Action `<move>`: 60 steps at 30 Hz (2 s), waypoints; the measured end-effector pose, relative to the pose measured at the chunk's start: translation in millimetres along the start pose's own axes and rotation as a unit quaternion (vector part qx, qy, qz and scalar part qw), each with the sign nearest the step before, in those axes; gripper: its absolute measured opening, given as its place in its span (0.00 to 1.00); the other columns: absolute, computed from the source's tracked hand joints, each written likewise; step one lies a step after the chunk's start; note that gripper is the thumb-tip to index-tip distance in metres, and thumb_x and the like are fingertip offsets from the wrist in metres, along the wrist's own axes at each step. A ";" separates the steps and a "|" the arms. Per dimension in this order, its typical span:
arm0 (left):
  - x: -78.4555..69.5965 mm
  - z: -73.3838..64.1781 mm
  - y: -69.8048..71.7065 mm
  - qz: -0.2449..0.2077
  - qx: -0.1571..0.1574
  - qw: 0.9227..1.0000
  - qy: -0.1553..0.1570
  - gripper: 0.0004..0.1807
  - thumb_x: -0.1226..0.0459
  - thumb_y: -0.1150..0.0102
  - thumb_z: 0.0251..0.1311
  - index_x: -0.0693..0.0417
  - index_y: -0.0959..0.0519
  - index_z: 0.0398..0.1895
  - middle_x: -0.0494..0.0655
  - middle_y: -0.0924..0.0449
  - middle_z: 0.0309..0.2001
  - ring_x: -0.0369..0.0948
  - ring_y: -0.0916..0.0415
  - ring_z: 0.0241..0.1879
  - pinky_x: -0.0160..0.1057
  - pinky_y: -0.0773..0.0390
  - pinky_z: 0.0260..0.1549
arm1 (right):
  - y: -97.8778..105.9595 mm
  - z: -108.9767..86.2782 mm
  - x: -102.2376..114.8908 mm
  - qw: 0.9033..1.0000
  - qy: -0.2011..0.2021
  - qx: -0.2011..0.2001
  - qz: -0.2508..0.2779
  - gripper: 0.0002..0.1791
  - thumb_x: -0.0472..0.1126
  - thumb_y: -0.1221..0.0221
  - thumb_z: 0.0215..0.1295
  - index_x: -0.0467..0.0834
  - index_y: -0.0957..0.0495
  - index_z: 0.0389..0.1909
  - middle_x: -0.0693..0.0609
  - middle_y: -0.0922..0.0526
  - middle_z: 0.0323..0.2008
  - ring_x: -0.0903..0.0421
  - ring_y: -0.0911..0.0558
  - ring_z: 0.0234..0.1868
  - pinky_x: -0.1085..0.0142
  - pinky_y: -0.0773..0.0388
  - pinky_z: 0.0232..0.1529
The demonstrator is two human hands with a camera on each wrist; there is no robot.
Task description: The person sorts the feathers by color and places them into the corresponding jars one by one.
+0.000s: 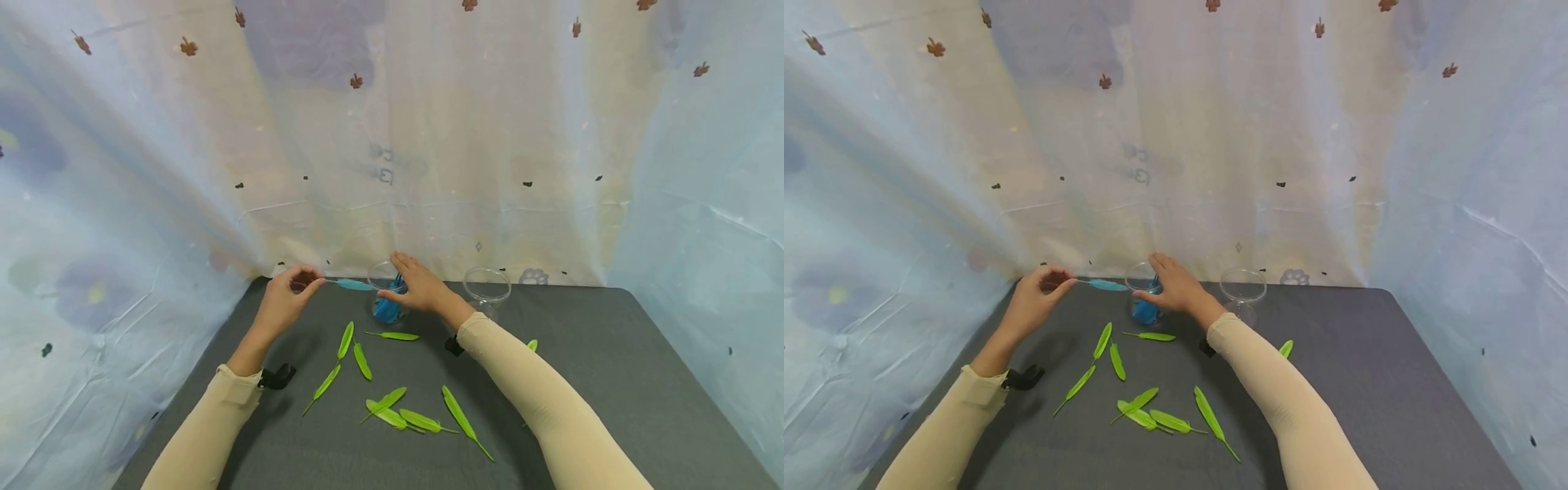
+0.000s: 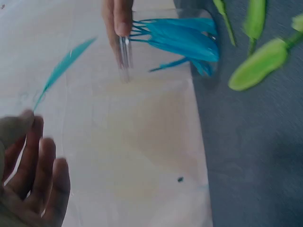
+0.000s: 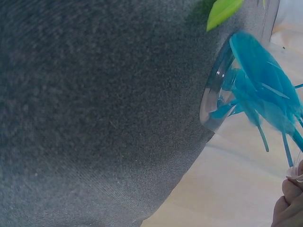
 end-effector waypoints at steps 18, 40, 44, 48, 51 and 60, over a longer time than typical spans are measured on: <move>-4.2 31.0 -21.9 -0.005 -0.058 0.998 0.010 0.08 0.63 0.32 0.74 0.56 0.14 0.50 0.52 0.12 0.45 0.47 0.16 0.42 0.38 0.19 0.41 | 1.7 0.9 0.6 1.000 -0.005 -0.005 0.000 0.59 0.73 0.42 0.73 0.42 0.55 0.88 0.44 0.53 0.87 0.41 0.52 0.87 0.44 0.48 0.84; 2.7 49.3 -77.1 0.035 -0.012 0.998 0.046 0.07 0.61 0.30 0.72 0.53 0.14 0.48 0.51 0.11 0.44 0.49 0.15 0.41 0.51 0.15 0.41 | -6.4 -1.0 -2.8 1.000 -0.009 0.001 -0.005 0.59 0.73 0.41 0.72 0.42 0.54 0.88 0.45 0.52 0.87 0.42 0.50 0.87 0.42 0.45 0.83; 3.3 51.9 -84.1 0.053 -0.004 0.997 0.055 0.09 0.61 0.29 0.71 0.52 0.15 0.49 0.51 0.10 0.43 0.49 0.15 0.40 0.51 0.15 0.39 | -5.9 -1.7 -1.8 1.000 -0.012 0.004 -0.003 0.60 0.74 0.41 0.72 0.42 0.54 0.88 0.45 0.52 0.87 0.41 0.50 0.87 0.42 0.44 0.82; 1.5 53.9 -88.3 0.082 -0.010 0.995 0.051 0.09 0.60 0.28 0.71 0.51 0.14 0.49 0.49 0.09 0.41 0.48 0.14 0.40 0.59 0.17 0.51 | -3.3 -1.7 -1.5 1.000 -0.018 0.000 -0.001 0.59 0.74 0.42 0.72 0.43 0.55 0.89 0.45 0.52 0.87 0.42 0.50 0.87 0.42 0.43 0.82; -1.2 54.5 -89.6 0.100 -0.019 0.994 0.048 0.10 0.59 0.27 0.69 0.50 0.13 0.50 0.48 0.08 0.41 0.48 0.13 0.40 0.64 0.22 0.61 | -1.9 -1.3 -1.5 1.000 -0.019 -0.002 -0.004 0.59 0.74 0.42 0.73 0.44 0.55 0.89 0.45 0.52 0.87 0.42 0.50 0.87 0.42 0.42 0.82; -4.9 59.4 -97.3 0.150 -0.017 0.988 0.034 0.12 0.58 0.26 0.69 0.47 0.12 0.52 0.47 0.08 0.45 0.46 0.11 0.39 0.49 0.12 0.35 | -2.9 0.6 0.7 1.000 -0.013 -0.006 -0.010 0.59 0.72 0.41 0.73 0.43 0.55 0.89 0.44 0.52 0.87 0.41 0.49 0.86 0.40 0.40 0.80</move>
Point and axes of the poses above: each hand's wrist, its own z-axis towards the middle knuckle, its own y-axis out of the back of the hand, x = y × z, the point moved 6 cm from there along z, towards the middle knuckle
